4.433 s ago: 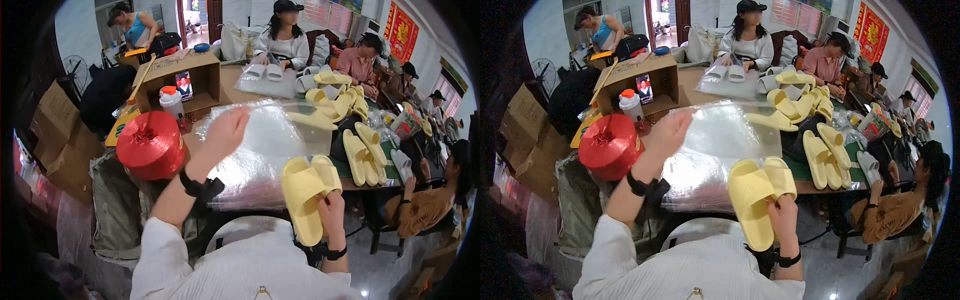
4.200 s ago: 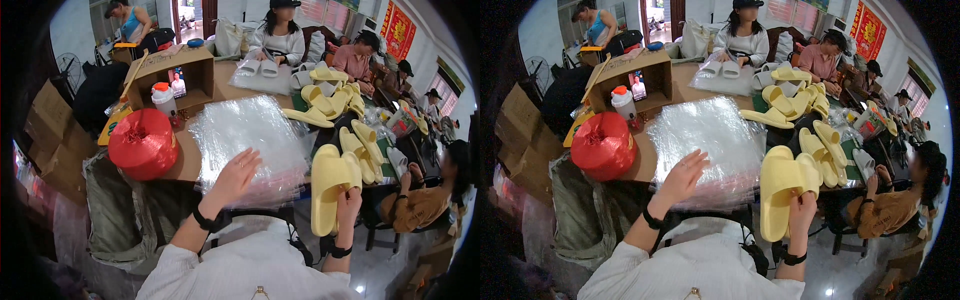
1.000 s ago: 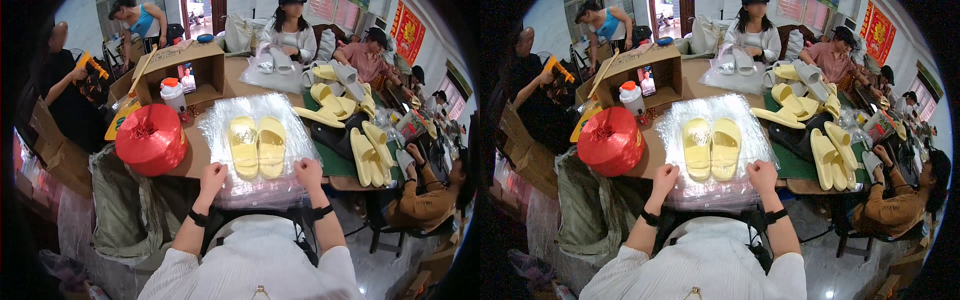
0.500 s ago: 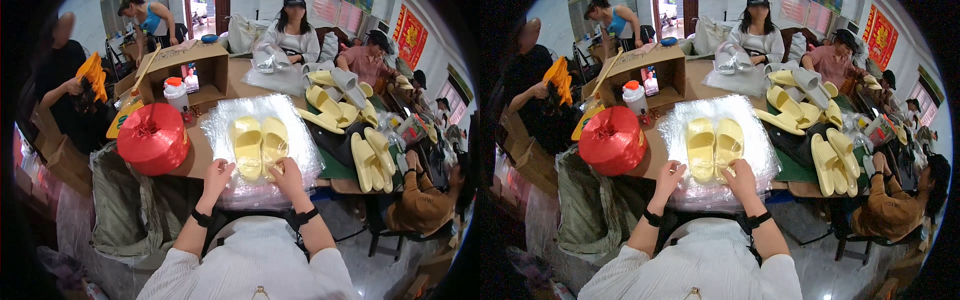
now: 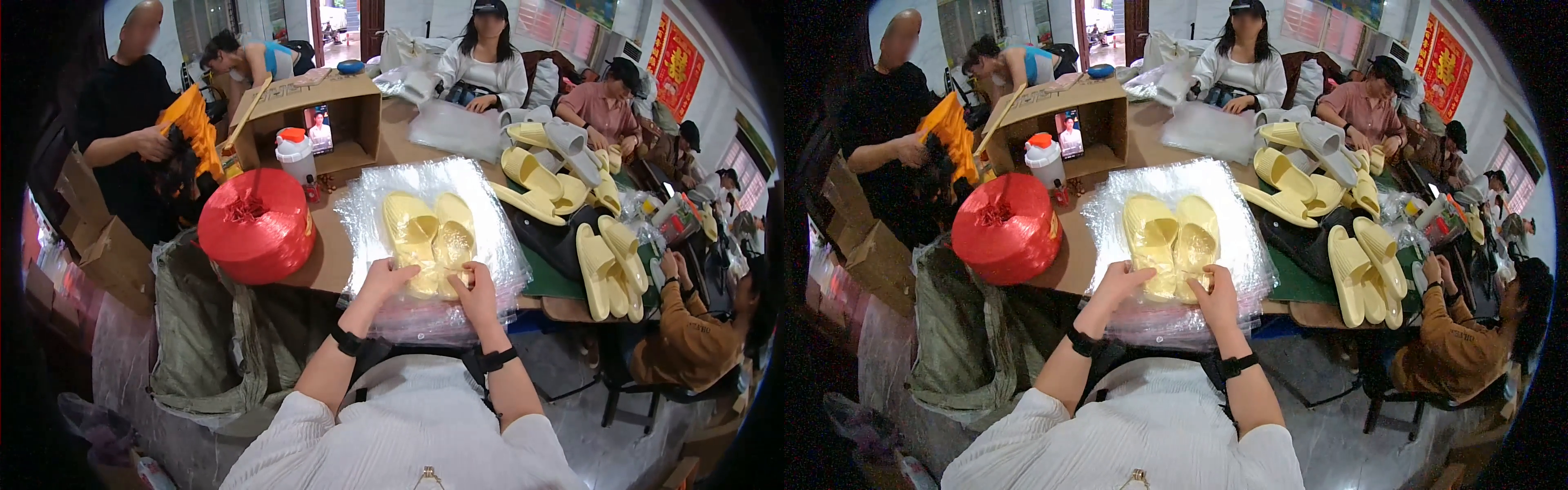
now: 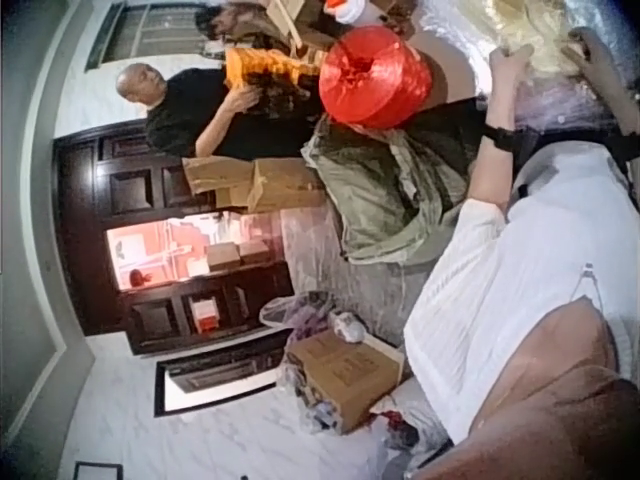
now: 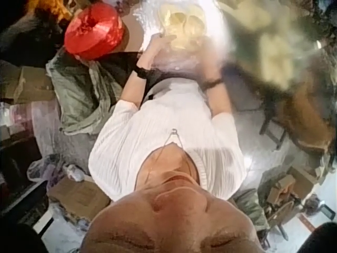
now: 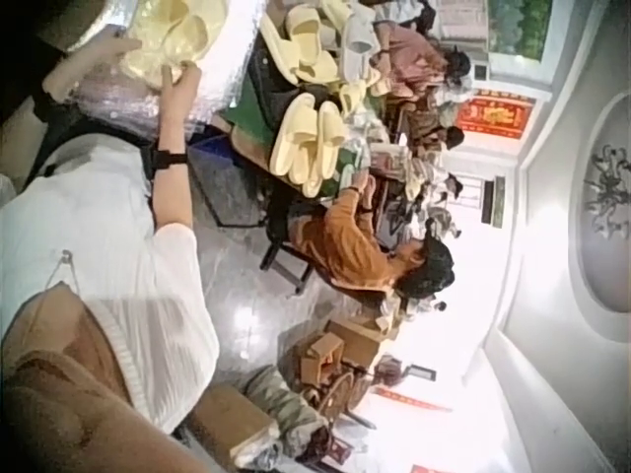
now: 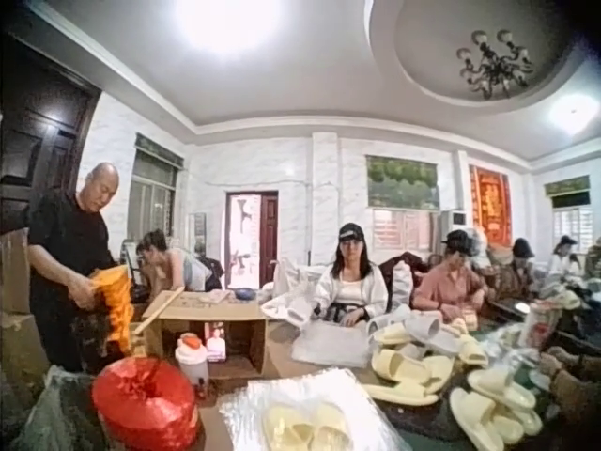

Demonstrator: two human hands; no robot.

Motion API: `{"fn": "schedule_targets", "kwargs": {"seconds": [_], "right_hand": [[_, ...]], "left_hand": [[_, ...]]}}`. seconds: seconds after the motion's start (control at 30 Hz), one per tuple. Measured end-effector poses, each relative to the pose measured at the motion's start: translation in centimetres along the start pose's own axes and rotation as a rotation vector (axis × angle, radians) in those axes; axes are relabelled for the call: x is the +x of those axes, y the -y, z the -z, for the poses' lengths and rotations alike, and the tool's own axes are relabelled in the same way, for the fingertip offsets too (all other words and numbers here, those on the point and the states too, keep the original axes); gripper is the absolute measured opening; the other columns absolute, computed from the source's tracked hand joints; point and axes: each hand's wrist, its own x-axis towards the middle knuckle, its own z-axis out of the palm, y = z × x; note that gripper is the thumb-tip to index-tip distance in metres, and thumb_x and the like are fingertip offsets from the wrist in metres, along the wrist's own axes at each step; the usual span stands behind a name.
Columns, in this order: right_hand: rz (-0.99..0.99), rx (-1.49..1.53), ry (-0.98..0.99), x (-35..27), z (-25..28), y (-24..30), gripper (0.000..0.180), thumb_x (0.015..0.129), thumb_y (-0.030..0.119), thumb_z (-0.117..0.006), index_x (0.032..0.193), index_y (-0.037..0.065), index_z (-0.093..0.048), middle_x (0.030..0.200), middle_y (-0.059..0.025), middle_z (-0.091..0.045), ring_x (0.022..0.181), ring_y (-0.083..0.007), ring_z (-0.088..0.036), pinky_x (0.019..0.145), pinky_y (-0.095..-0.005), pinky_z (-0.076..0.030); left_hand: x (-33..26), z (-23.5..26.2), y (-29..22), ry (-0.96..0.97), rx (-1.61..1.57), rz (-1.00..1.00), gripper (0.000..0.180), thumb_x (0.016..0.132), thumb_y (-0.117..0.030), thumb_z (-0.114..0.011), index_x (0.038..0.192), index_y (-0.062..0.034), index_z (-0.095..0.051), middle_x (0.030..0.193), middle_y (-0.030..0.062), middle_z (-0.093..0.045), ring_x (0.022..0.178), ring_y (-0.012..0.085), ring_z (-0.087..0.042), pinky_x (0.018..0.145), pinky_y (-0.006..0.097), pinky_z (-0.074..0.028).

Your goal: The recorder is packing various pairs of slides/slippers into plastic bags at a production workstation.

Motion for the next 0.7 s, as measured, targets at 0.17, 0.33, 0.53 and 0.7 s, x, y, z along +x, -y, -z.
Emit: {"fn": "schedule_targets", "kwargs": {"seconds": [0.17, 0.33, 0.53, 0.7], "right_hand": [[-0.007, -0.112, -0.064, 0.3, 1.0, 1.3, 0.074, 0.074, 0.026, -0.084, 0.133, 0.002, -0.047, 0.11, -0.0116, -0.052, 0.077, -0.0197, -0.05, 0.072, -0.0326, -0.047], [0.05, 0.049, -0.06, -0.4, 3.0, 5.0, 0.093, 0.073, 0.026, -0.086, 0.144, -0.003, -0.034, 0.126, -0.0145, -0.046, 0.085, -0.0166, -0.049, 0.075, -0.0299, -0.048], [-0.191, 0.624, 0.296, -0.6, 2.4, 6.2, 0.073, 0.081, 0.014, -0.08, 0.14, -0.002, -0.039, 0.114, -0.0093, -0.062, 0.096, -0.014, -0.061, 0.078, -0.0285, -0.051], [-0.077, 0.76, 0.072, -1.5, -0.3, 6.4, 0.06, 0.083, 0.01, -0.078, 0.13, -0.003, -0.043, 0.111, -0.0121, -0.065, 0.093, -0.0148, -0.064, 0.075, -0.0284, -0.052]], "left_hand": [[-0.4, -0.3, 2.4, 0.078, -0.3, -0.156, 0.034, 0.085, -0.017, -0.07, 0.109, 0.0072, -0.068, 0.096, 0.0074, -0.07, 0.084, 0.0119, -0.064, 0.074, 0.028, -0.051], [-4.1, 1.2, -0.5, 0.149, -0.496, -0.109, 0.036, 0.089, -0.013, -0.064, 0.119, 0.0071, -0.063, 0.108, 0.0103, -0.069, 0.1, 0.0151, -0.064, 0.089, 0.029, -0.049], [-5.9, 1.8, -1.1, 0.389, -0.845, -0.027, 0.051, 0.09, -0.009, -0.056, 0.138, 0.0052, -0.047, 0.13, 0.0159, -0.06, 0.116, 0.0246, -0.061, 0.1, 0.037, -0.048], [-6.8, 1.2, -0.1, 0.298, -0.693, -0.139, 0.048, 0.091, -0.01, -0.057, 0.137, 0.0033, -0.047, 0.128, 0.0127, -0.06, 0.117, 0.0232, -0.06, 0.1, 0.037, -0.048]]}}
